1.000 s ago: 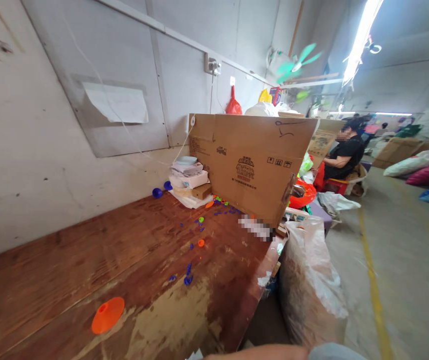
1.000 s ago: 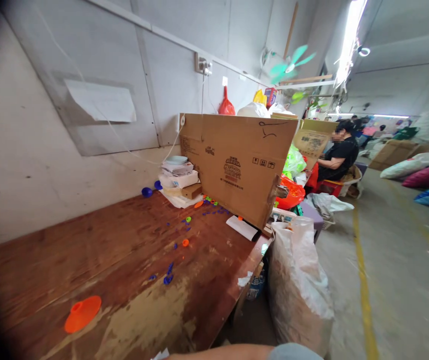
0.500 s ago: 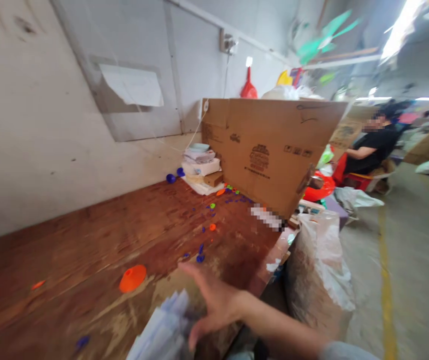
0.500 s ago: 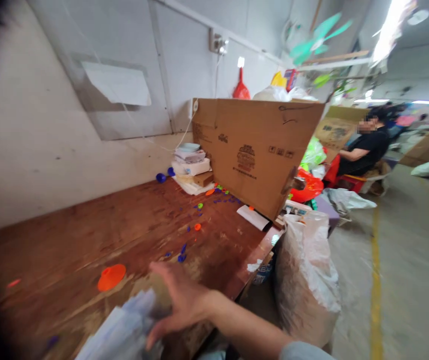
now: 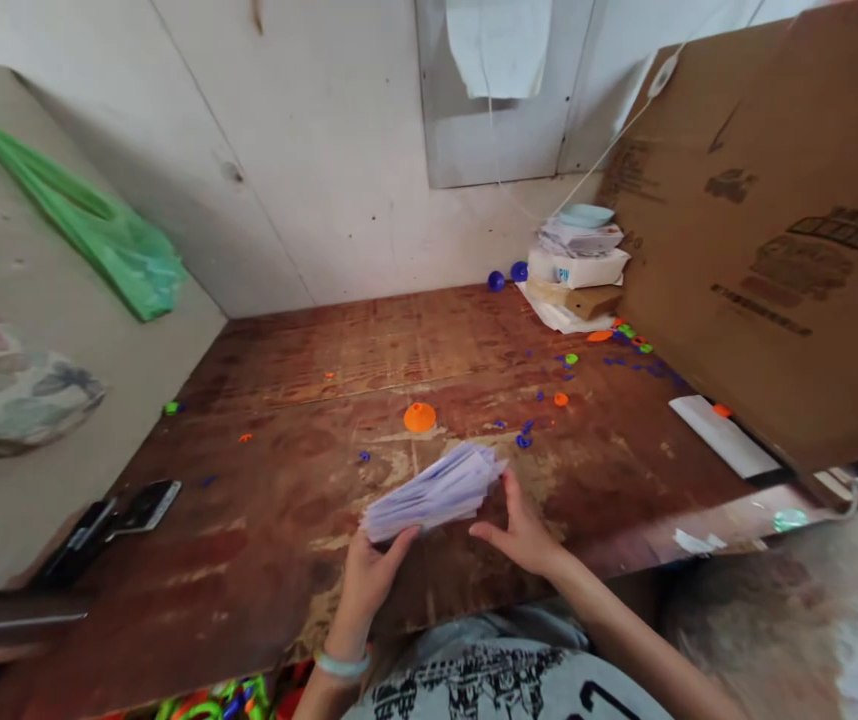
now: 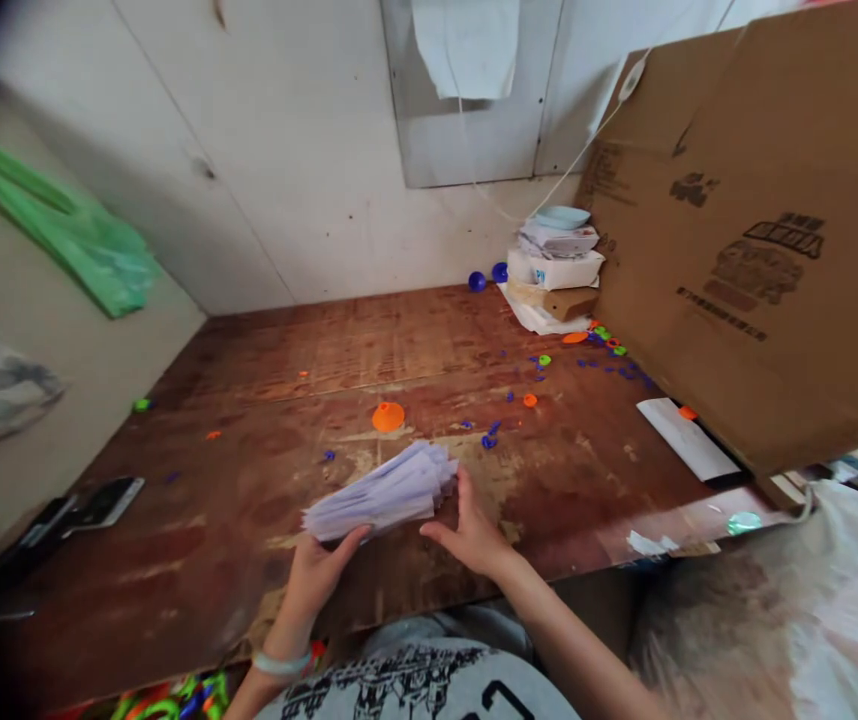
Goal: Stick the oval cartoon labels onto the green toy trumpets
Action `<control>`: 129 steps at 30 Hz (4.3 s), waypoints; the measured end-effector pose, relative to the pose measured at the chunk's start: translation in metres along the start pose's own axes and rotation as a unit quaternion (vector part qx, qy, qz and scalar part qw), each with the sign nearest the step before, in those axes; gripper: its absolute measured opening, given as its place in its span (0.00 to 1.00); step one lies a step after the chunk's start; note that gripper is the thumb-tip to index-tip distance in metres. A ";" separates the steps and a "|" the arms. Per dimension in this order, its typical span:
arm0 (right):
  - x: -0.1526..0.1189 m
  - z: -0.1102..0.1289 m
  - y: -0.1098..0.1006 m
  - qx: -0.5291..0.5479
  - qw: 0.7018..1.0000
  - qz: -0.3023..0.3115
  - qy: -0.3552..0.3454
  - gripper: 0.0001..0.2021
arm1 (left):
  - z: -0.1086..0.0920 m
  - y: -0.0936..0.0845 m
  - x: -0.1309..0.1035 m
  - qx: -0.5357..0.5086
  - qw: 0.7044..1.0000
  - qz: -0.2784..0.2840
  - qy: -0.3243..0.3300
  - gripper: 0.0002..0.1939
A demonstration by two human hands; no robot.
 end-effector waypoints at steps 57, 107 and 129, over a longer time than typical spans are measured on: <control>0.030 0.043 -0.004 0.129 0.988 0.047 -0.078 0.62 | -0.037 0.001 -0.015 -0.055 0.996 0.042 0.063 0.15; 0.012 0.033 -0.021 0.028 0.993 -0.078 -0.080 0.38 | -0.001 0.007 -0.015 -0.023 0.999 0.029 0.026 0.18; -0.021 0.009 -0.015 0.394 0.874 0.077 0.273 0.35 | 0.005 0.045 -0.032 -0.162 0.900 0.103 -0.392 0.40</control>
Point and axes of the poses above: each hand's wrist, its own x-axis towards the middle knuckle, its own y-axis out of the palm, z = x × y, the point moved 8 cm from there along x, towards the middle knuckle, and after that the axes turned 13 degrees about -z, right-handed, at the moved point
